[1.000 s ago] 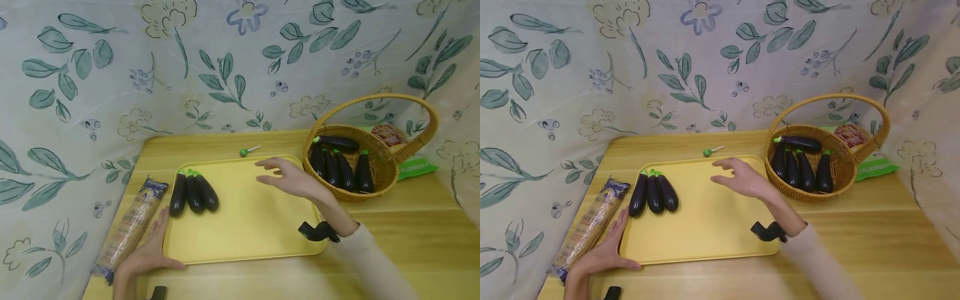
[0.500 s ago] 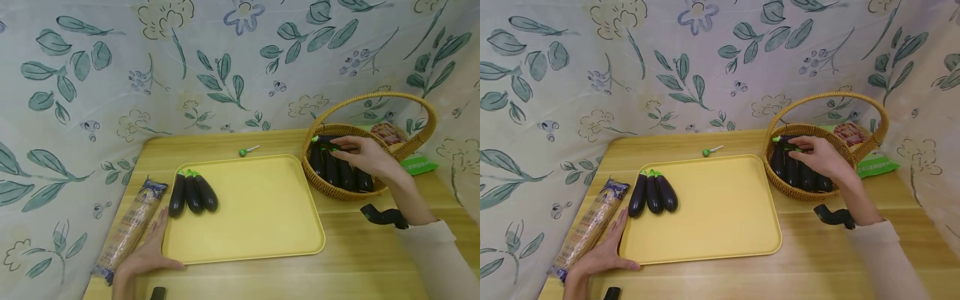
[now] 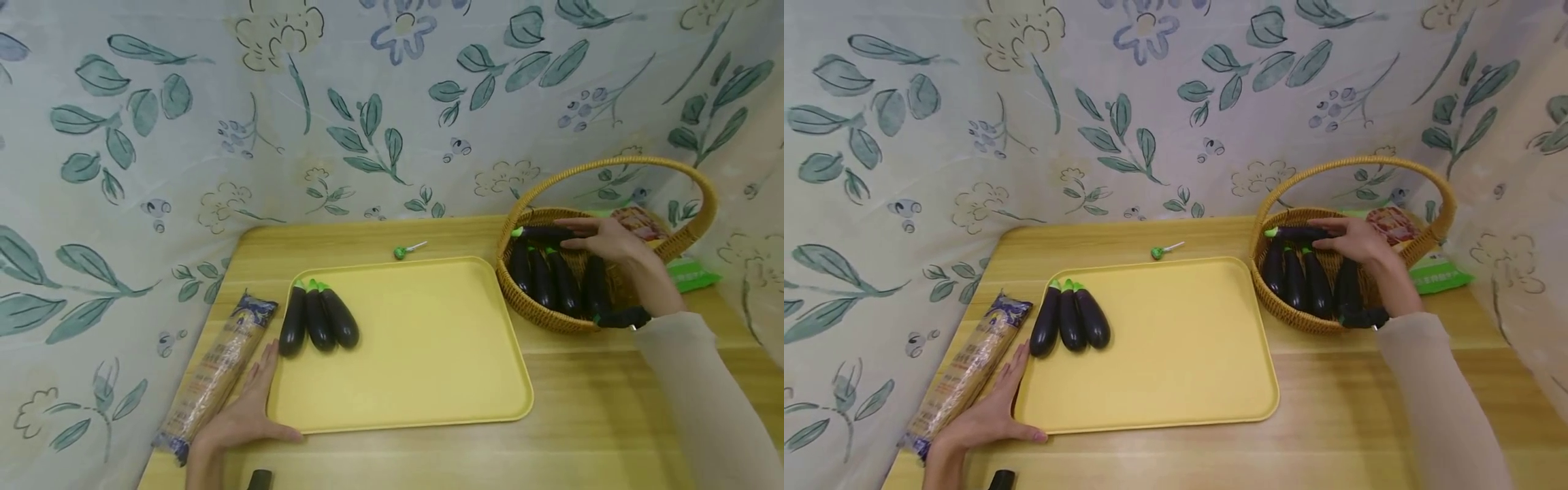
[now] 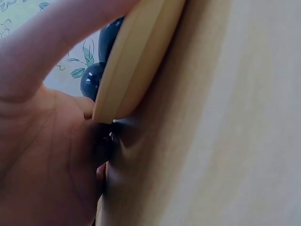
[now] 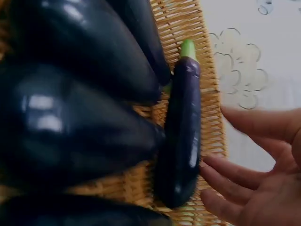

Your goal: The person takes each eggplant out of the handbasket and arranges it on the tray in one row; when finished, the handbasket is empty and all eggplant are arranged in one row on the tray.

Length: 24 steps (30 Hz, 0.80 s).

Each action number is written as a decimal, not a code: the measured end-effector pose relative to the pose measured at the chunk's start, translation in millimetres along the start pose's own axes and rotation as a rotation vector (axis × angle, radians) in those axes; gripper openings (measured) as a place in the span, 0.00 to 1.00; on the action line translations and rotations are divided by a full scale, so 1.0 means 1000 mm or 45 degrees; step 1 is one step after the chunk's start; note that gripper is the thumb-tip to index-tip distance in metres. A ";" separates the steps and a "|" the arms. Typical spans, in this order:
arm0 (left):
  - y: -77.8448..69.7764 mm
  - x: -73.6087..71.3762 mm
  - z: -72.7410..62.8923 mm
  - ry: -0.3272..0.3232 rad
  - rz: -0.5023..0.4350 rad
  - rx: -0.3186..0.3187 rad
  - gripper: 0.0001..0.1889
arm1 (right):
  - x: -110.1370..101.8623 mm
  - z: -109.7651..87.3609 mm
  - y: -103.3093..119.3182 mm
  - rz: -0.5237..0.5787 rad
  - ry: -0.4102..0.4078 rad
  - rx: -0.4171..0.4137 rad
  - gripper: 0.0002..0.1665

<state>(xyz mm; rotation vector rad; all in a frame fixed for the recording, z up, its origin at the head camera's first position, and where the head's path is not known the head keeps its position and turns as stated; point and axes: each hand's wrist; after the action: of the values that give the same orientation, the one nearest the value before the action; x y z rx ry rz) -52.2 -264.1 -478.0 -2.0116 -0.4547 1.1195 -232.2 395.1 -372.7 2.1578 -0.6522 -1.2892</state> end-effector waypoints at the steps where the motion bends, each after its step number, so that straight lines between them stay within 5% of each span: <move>1: 0.000 0.000 0.000 0.001 -0.002 0.001 0.84 | -0.001 0.005 -0.002 0.030 0.011 0.004 0.37; 9: -0.001 0.000 0.001 -0.006 -0.010 0.000 0.85 | -0.003 0.028 -0.009 -0.010 0.051 0.018 0.35; 24: 0.002 0.000 0.000 -0.016 0.008 0.008 0.84 | -0.004 0.034 -0.024 -0.173 0.019 -0.036 0.32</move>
<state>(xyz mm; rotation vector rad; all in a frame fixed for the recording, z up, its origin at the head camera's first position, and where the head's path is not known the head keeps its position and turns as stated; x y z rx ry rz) -52.4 -265.6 -479.8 -2.0025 -0.4510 1.1366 -261.4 408.1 -399.5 2.2188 -0.4862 -1.3422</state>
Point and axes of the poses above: each hand's wrist, its own z-axis towards the middle knuckle, its own x-axis out of the palm, y = z × x, and after that the axes turned 8 degrees about y, right-handed
